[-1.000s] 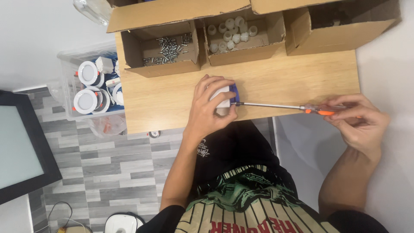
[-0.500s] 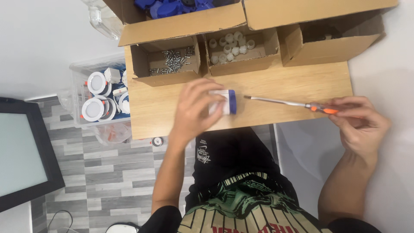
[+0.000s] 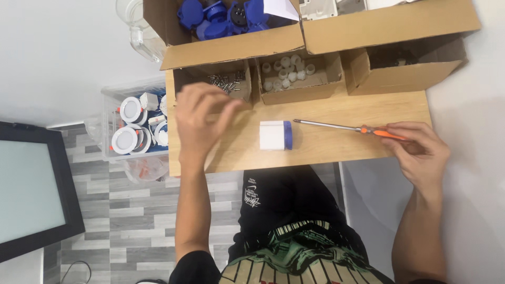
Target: The person assembles electrical components by using a screwdriver to tighten screws on a blue plastic part and a white plastic part. They handle screws and place the assembled parts into a cardboard box.
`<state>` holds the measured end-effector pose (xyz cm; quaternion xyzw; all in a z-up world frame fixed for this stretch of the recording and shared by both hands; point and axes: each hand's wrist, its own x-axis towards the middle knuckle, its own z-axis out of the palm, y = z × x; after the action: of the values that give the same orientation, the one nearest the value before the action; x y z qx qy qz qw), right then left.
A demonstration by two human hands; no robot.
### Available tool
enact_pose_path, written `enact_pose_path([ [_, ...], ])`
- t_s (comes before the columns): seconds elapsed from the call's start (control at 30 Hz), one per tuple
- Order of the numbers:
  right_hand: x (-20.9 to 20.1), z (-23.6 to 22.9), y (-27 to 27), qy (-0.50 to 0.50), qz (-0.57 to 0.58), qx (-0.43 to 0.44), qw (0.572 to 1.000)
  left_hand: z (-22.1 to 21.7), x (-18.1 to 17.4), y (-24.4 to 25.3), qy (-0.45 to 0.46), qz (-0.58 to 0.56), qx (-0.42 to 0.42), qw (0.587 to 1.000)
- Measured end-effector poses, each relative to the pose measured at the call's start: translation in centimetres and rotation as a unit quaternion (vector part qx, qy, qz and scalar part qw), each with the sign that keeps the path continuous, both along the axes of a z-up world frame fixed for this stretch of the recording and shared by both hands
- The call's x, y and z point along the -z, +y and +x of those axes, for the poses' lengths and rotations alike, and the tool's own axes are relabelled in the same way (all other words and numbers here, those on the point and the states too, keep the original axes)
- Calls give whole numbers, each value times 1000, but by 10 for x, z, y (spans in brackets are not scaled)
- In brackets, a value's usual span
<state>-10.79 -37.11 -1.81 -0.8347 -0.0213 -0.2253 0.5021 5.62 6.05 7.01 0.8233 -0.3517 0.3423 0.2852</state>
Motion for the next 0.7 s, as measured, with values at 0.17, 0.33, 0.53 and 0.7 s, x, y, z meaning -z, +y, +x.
enact_pose_path([
  [0.17,-5,14,9,-14,-129,-12,991,-29,25,-27,87,58,61,993],
  [0.33,-13,25,17,-38,-176,-42,983,-41,30,-36,95,85,98,987],
  [0.53,-28,43,53,-90,-233,-46,967,-43,41,-47,124,81,114,982],
  [0.7,-26,60,113,-60,-180,-163,968,-41,64,-51,177,69,93,977],
])
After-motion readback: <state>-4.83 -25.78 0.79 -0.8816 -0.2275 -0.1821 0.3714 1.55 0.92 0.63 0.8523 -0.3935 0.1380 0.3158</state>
